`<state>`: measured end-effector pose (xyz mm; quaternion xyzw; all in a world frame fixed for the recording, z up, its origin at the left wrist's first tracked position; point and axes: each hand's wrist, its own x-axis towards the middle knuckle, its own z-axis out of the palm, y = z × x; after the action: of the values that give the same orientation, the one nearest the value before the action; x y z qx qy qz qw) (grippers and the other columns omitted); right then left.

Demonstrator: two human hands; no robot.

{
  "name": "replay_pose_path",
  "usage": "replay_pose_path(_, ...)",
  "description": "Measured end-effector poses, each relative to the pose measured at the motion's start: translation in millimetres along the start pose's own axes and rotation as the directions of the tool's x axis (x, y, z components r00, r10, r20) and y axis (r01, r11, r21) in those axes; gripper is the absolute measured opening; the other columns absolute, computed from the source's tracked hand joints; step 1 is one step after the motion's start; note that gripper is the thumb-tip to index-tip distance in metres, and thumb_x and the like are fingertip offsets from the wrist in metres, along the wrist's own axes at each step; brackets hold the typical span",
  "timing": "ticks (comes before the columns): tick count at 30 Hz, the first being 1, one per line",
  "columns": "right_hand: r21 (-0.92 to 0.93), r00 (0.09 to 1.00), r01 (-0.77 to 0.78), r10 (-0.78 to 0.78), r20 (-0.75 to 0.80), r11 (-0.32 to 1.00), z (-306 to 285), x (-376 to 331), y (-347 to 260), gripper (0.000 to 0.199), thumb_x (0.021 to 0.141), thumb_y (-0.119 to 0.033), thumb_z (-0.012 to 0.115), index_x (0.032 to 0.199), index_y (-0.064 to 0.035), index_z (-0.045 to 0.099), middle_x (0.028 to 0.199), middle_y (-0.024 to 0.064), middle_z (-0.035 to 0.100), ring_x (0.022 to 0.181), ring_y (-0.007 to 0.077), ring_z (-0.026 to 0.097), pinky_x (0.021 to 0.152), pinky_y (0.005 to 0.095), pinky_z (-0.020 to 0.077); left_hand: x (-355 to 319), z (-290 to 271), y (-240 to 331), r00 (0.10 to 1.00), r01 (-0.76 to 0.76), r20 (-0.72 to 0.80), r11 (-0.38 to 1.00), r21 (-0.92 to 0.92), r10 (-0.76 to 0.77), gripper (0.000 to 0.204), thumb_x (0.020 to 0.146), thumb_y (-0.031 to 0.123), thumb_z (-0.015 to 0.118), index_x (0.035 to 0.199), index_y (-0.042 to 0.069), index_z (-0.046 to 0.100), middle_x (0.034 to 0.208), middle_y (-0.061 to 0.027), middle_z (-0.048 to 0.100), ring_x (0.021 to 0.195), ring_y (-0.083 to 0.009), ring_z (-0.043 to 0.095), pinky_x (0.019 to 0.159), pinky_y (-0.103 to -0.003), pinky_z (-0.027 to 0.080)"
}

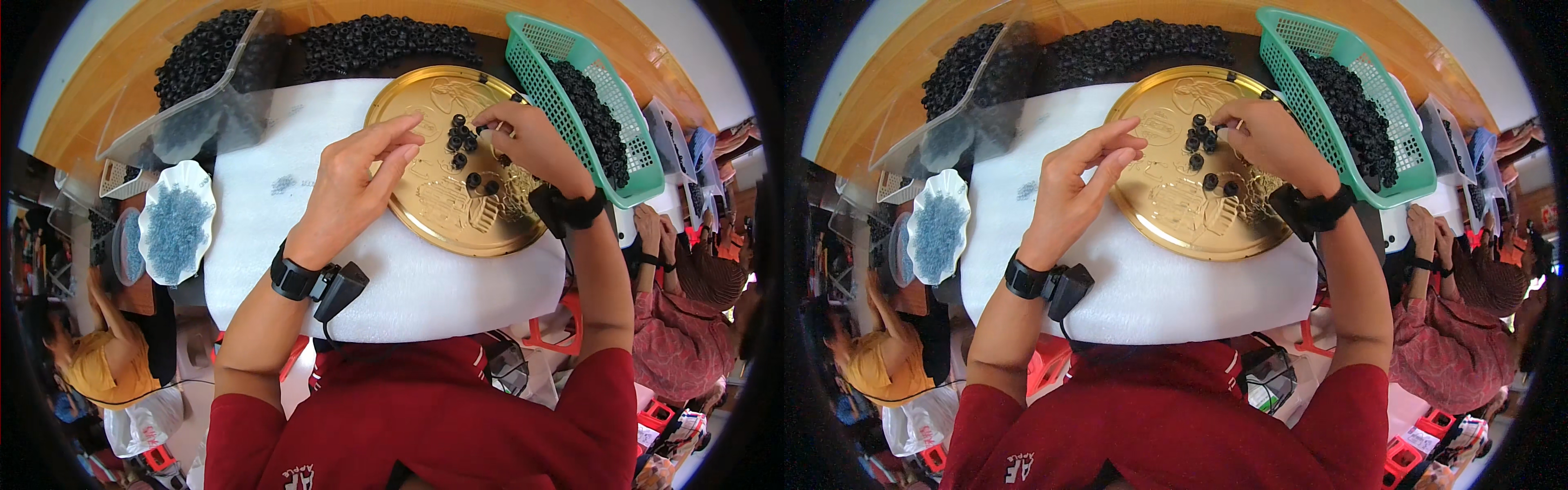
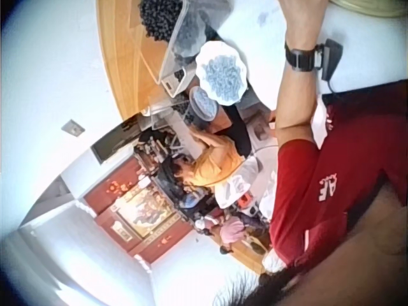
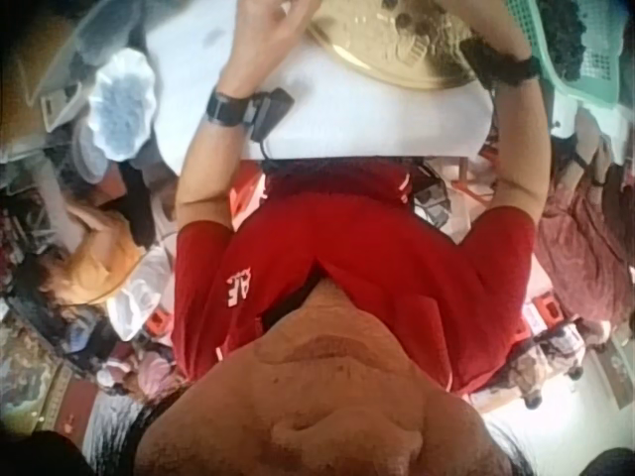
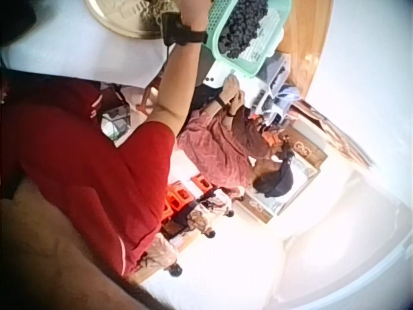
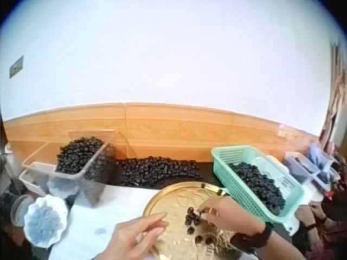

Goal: Sorting small black plastic components and placing them into a gold tray.

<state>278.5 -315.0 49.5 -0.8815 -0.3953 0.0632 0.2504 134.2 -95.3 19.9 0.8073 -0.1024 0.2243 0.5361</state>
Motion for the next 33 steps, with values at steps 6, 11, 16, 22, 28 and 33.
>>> replay_pose_path(6, 0.676, 0.998, -0.059, 0.042, 0.041, 0.734, -8.3, -16.4, -56.1, 0.034, 0.085, -0.007, 0.065, 0.117, 0.0017, 0.059, 0.093, 0.0018, 0.059, 0.077, 0.0065, 0.057, 0.065, 0.0197, 0.0477, -1.9, -3.1, 11.4, 0.986, 0.159, 0.102, 0.932, -0.325, -0.133, 0.031, 0.094, 0.007, 0.058, 0.124, -0.002, 0.057, 0.103, -0.0135, 0.068, 0.092, -0.0173, 0.067, 0.081, -0.028, 0.053)
replay_pose_path(11, 0.68, 0.979, 0.205, -0.158, -0.131, 0.704, 8.1, -19.3, -93.5, 0.043, 0.082, 0.006, 0.06, 0.124, -0.0011, 0.053, 0.096, 0.0022, 0.057, 0.079, 0.0057, 0.054, 0.068, 0.0186, 0.0462, -6.9, -5.8, 23.3, 0.983, 0.181, 0.104, 0.798, -0.575, -0.148, 0.032, 0.094, 0.006, 0.058, 0.125, -0.002, 0.056, 0.108, -0.0113, 0.066, 0.094, -0.017, 0.066, 0.083, -0.027, 0.053)
replay_pose_path(16, 0.553, 0.951, 0.304, -0.21, -0.227, 0.776, 15.9, -7.6, -112.4, 0.043, 0.082, 0.006, 0.059, 0.124, -0.0023, 0.054, 0.094, 0.0015, 0.058, 0.077, 0.0054, 0.054, 0.068, 0.0183, 0.0453, -10.2, -27.5, 38.2, 0.987, 0.14, -0.002, 0.857, -0.496, -0.163, 0.029, 0.093, 0.004, 0.058, 0.121, -0.003, 0.058, 0.106, -0.0119, 0.067, 0.09, -0.0177, 0.067, 0.081, -0.027, 0.054)
replay_pose_path(22, 0.453, 0.894, 0.443, -0.343, -0.288, 0.774, 33.3, 28.0, -151.2, 0.035, 0.082, -0.003, 0.064, 0.117, -0.0039, 0.059, 0.085, 0.0041, 0.062, 0.077, 0.0105, 0.059, 0.067, 0.0234, 0.0475, -29.2, -75.8, 37.4, 0.955, 0.01, -0.266, 0.911, -0.413, -0.13, 0.025, 0.093, 0.007, 0.057, 0.115, -0.003, 0.061, 0.097, -0.0139, 0.068, 0.082, -0.0188, 0.068, 0.077, -0.03, 0.055)
replay_pose_path(28, 0.324, 0.916, 0.386, -0.399, -0.026, 0.864, 76.8, 59.7, -144.8, 0.017, 0.084, -0.011, 0.061, 0.095, -0.0006, 0.068, 0.08, 0.0142, 0.066, 0.072, 0.0228, 0.063, 0.068, 0.0317, 0.0501, -71.9, -125.0, 25.8, 0.868, 0.136, -0.428, 0.95, -0.281, -0.251, 0.023, 0.091, 0.006, 0.062, 0.112, -0.003, 0.062, 0.095, -0.0135, 0.068, 0.08, -0.017, 0.067, 0.073, -0.027, 0.054)
replay_pose_path(33, 0.099, 0.897, 0.413, -0.423, 0.125, 0.905, 108.9, 60.7, -139.8, 0.015, 0.084, -0.011, 0.062, 0.092, 0.0001, 0.069, 0.088, 0.015, 0.066, 0.078, 0.0288, 0.064, 0.072, 0.0363, 0.0508, -105.8, -134.2, 8.7, 0.828, 0.248, -0.422, 0.917, -0.312, -0.368, 0.022, 0.09, 0.007, 0.063, 0.11, -0.003, 0.061, 0.094, -0.0125, 0.068, 0.079, -0.0162, 0.066, 0.072, -0.026, 0.053)
